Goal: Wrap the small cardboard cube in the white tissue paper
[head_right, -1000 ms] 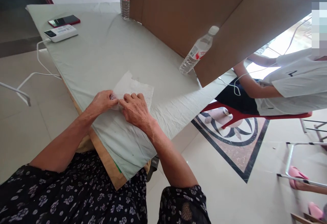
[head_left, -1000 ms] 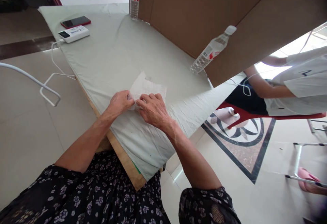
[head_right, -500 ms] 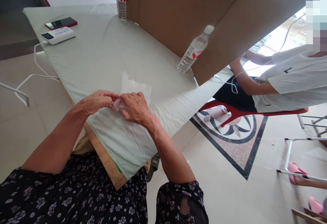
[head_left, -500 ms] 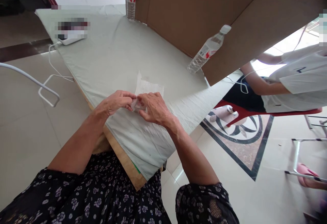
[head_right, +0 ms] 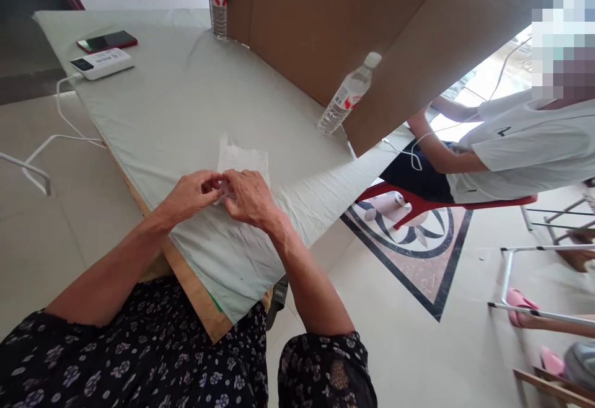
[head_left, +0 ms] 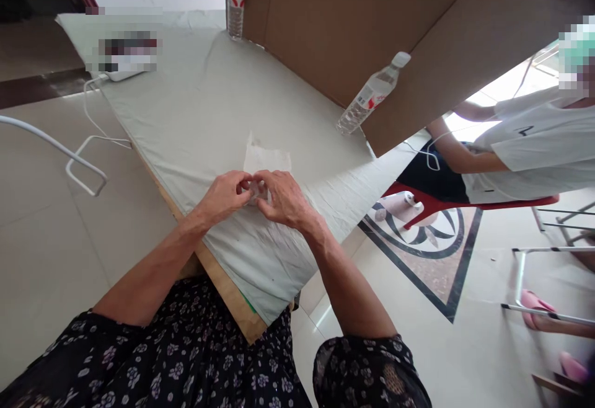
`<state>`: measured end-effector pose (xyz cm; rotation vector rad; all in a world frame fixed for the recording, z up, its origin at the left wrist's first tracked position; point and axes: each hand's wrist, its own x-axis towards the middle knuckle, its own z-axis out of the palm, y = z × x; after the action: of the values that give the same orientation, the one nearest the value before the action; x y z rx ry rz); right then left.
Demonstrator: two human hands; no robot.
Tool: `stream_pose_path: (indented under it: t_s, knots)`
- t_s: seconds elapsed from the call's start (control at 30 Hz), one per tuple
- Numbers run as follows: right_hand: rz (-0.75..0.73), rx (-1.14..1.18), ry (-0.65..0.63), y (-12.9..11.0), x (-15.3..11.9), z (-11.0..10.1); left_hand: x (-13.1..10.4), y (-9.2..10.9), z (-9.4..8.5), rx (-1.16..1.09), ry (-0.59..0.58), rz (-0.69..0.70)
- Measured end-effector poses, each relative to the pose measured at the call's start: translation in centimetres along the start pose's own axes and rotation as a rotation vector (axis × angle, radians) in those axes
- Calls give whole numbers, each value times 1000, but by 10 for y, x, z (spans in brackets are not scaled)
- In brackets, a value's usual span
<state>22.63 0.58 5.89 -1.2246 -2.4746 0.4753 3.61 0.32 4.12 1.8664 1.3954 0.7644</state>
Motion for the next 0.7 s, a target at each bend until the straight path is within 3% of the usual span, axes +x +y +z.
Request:
stream_pose_path:
  t_s: [0.07,0.13,0.23,0.33,0.4,0.7]
  knots:
    - [-27,52,79,3,-6,-3,0,-2,4,173,37,80]
    - [-18,90,240,10,-18,-9,1,-3,7,306,58,163]
    - [227,129,454,28,-42,-18,4,-3,8,439,30,282]
    - [595,223,367,46,-65,-18,6,-3,8,514,-18,349]
    - [737,286,269,53,-72,-12,7,-3,8,548,-19,367]
    - [788,365,182,39,-36,10,8,-1,10,554,-40,320]
